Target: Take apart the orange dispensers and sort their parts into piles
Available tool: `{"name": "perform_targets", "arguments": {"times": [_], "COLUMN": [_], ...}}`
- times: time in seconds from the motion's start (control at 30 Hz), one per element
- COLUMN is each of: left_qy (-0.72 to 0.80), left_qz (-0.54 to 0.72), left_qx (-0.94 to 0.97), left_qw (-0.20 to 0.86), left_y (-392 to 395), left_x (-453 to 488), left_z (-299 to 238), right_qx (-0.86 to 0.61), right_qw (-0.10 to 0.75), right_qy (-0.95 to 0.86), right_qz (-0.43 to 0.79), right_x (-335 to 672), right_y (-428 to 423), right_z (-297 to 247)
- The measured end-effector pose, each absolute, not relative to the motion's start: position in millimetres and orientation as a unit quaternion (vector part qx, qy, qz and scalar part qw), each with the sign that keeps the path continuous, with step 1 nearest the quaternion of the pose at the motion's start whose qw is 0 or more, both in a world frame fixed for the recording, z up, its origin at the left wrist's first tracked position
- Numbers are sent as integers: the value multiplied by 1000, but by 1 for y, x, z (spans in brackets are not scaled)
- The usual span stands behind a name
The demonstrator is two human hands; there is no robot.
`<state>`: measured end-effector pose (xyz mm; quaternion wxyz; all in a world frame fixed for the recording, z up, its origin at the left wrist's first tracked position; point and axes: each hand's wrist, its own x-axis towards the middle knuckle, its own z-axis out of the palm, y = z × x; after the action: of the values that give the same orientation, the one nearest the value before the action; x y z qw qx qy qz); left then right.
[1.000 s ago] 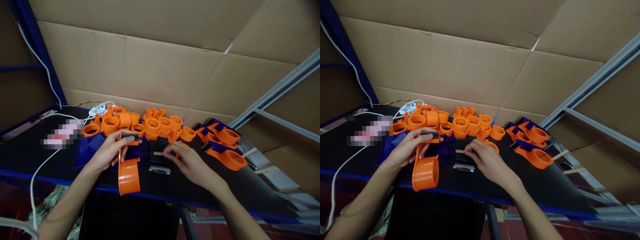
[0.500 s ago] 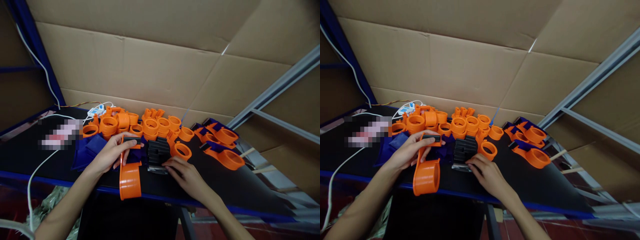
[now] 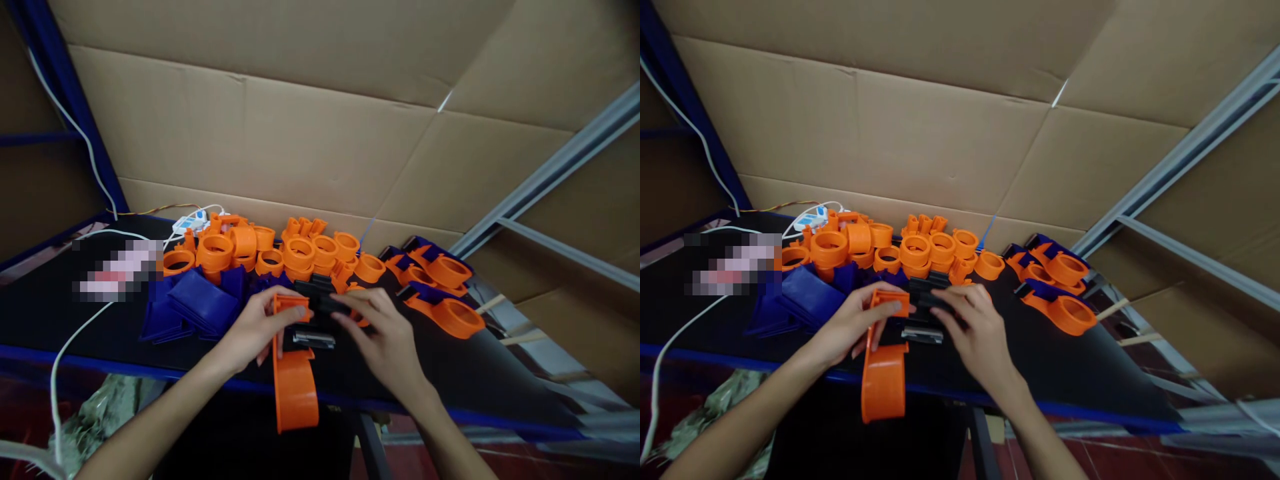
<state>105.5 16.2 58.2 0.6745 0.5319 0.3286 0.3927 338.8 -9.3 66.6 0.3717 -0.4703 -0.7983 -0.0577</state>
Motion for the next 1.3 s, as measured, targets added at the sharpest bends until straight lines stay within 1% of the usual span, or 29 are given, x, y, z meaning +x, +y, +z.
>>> {"name": "perform_targets", "arguments": {"times": [0.1,0.2,0.5,0.67,0.9,1.0,1.1,1.17,1.23,1.3], "left_qy": [316,322,324,317,320,324,325,321,313,304], "left_qz": [434,463,467,465,458,454,456,468,489,503], "left_qx": [514,495,495,502,503,494,482,465,440,417], "left_qw": [669,661,657,656,660,667,674,679,685,693], "left_y": [26,31,33,32,32,33,32,28,22,15], "left_x": [93,84,77,76,76,79,84,92,101,111], "left_z": [61,66,68,70,71,69,66,63,59,56], "right_qx": [-536,-545,-543,-542,-569,-578,-568,-537,-494,-470], "right_qw": [323,269,230,235,226,253,308,333,338,324], "right_qy": [-777,-793,-807,-805,-789,-774,-763,-770,-782,-792], "right_qz": [-64,-35,-35,-56,-56,-46,4,87,175,218], "right_x": [357,360,330,327,353,355,346,334,320,307], "right_y": [7,13,15,11,-2,-4,-11,-23,-38,-54], "right_z": [59,50,42,37,30,31,40,49,57,63]}}
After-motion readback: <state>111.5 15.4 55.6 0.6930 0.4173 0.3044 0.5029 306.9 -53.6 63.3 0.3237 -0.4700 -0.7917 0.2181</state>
